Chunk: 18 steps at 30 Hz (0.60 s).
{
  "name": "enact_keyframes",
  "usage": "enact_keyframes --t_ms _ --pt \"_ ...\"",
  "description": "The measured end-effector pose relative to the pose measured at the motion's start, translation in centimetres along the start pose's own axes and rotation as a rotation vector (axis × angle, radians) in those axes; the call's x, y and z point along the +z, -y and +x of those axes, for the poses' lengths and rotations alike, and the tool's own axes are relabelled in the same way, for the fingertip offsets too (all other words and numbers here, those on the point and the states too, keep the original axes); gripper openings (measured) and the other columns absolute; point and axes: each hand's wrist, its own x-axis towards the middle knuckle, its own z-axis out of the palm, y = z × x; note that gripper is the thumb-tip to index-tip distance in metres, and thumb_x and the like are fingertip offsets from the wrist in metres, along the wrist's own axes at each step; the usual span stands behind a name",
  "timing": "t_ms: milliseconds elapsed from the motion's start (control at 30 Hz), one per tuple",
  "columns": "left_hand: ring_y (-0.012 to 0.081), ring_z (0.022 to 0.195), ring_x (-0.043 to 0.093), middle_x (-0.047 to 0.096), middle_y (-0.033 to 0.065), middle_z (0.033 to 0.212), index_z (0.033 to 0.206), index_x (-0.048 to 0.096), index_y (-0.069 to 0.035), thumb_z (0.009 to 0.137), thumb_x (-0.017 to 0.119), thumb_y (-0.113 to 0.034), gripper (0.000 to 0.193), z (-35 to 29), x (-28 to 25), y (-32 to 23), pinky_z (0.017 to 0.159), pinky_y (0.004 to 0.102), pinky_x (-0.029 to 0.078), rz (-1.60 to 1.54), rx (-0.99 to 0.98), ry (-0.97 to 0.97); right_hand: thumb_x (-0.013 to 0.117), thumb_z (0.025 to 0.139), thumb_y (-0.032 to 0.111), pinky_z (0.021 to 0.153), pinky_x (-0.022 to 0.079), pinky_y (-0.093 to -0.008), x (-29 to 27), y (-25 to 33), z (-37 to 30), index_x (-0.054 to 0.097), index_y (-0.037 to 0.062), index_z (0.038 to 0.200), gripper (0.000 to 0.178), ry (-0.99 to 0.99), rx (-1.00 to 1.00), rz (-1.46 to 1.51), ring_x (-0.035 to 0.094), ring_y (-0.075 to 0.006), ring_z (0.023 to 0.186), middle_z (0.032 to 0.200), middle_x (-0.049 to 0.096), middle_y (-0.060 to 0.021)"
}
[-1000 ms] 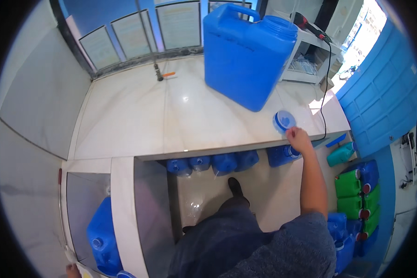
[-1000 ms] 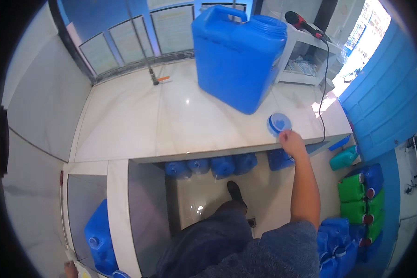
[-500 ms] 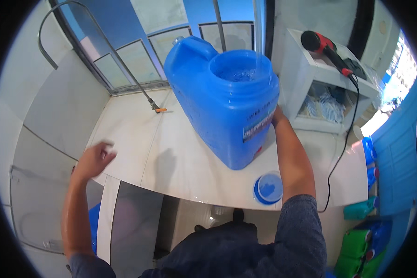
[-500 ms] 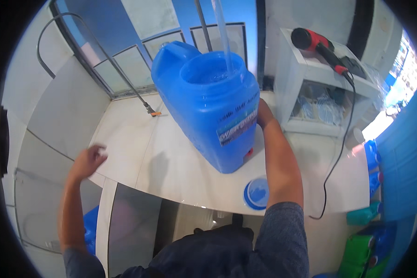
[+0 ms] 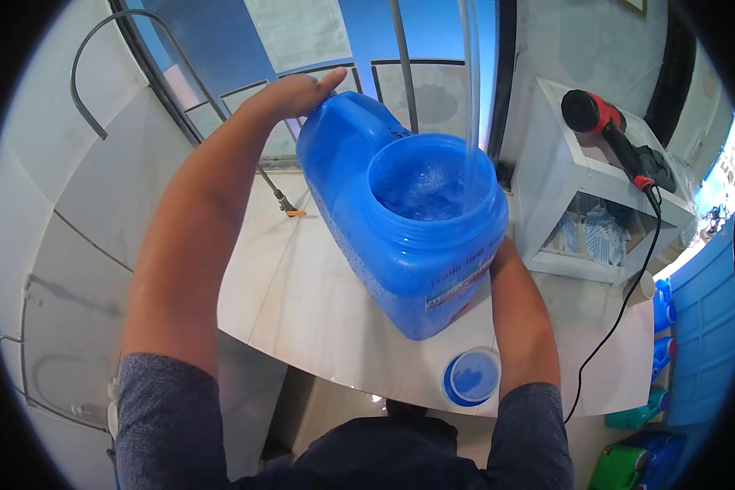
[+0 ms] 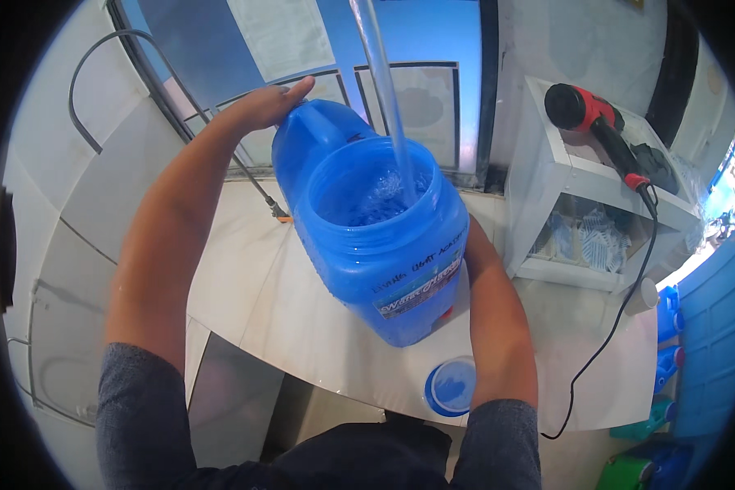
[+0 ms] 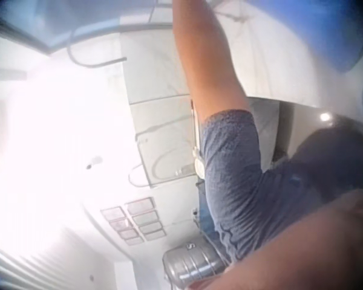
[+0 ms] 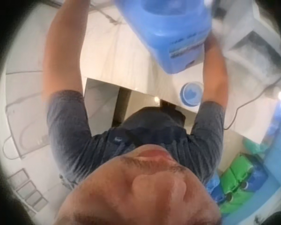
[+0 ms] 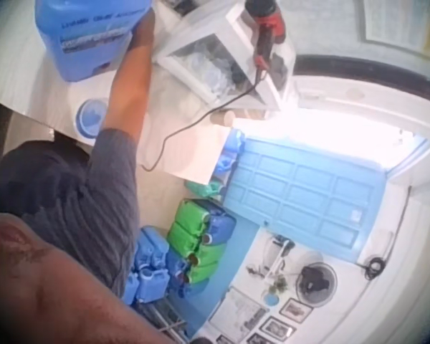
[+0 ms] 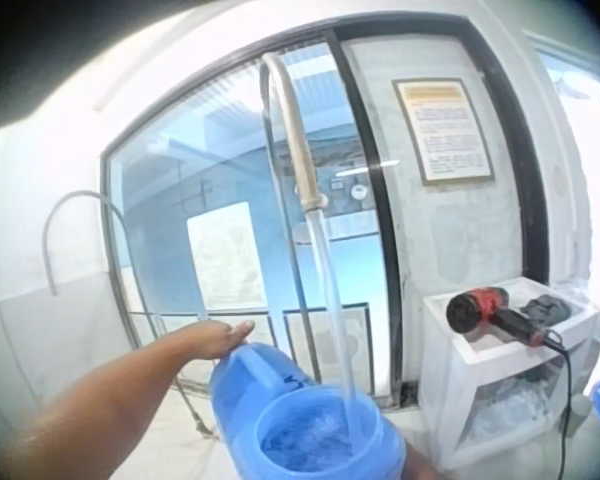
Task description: The person cleans large blue and green plastic water containers in a tiled room. They rinse the containers with water, scrub the exterior with a sponge, and use a toothbrush to clean the cap area. The person then refills the containers from a tap and places them on the floor.
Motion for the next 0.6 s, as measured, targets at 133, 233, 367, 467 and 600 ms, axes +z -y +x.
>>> enact_keyframes --t_ms 133,233,367,467,600 --pt "0.0331 0.109 0.067 0.070 0.0221 0.114 0.127 0.067 0.000 0.095 0.021 -0.081 0.098 0.4 0.2 -3.9 0.100 0.0481 0.048 0.007 -0.100 0.108 0.054 0.100 0.014 0.091 0.052 -0.0378 -1.2 -0.4 -2.1 0.063 -0.0008 0.124 0.029 -0.041 -0.014 -0.100 0.069 -0.0299 0.103 0.112 0.072 -0.0192" --pt "0.0338 0.108 0.068 0.072 0.0207 0.111 0.121 0.071 -0.001 0.096 0.022 -0.079 0.096 2.4 0.6 -1.5 0.100 0.0495 0.048 -0.243 -0.020 0.262 0.054 0.100 0.014 0.091 0.052 -0.0376 -2.2 0.4 -5.0 0.063 -0.0007 0.124 0.029 -0.078 -0.117 -0.208 0.069 -0.0294 0.103 0.112 0.072 -0.0190" --pt "0.0339 0.094 0.072 0.074 0.0189 0.102 0.115 0.072 0.001 0.099 0.034 -0.072 0.084 3.3 0.7 -0.4 0.089 0.0491 0.054 -0.099 0.056 0.275 0.058 0.099 0.012 0.086 0.053 -0.0357 -6.3 1.9 -14.7 0.066 -0.0002 0.120 0.026 0.053 0.221 0.082 0.070 -0.0260 0.099 0.108 0.072 -0.0171" --pt "0.0322 0.091 0.071 0.074 0.0193 0.099 0.111 0.074 0.002 0.100 0.038 -0.065 0.076 2.6 1.2 0.0 0.084 0.0430 0.055 -0.045 0.203 0.140 0.065 0.097 0.011 0.086 0.054 -0.0326 -11.5 5.9 -24.9 0.069 -0.0014 0.111 0.019 0.119 0.235 -0.079 0.069 -0.0211 0.096 0.105 0.071 -0.0136" --pt "0.0268 0.088 0.070 0.074 0.0186 0.096 0.105 0.075 0.003 0.099 0.045 -0.057 0.068 3.5 2.4 1.4 0.084 0.0372 0.054 -0.231 0.294 -0.030 0.065 0.098 0.015 0.086 0.057 -0.0327 -18.0 10.8 -40.1 0.065 -0.0002 0.114 0.021 -0.064 0.511 0.070 0.071 -0.0221 0.096 0.105 0.073 -0.0124"
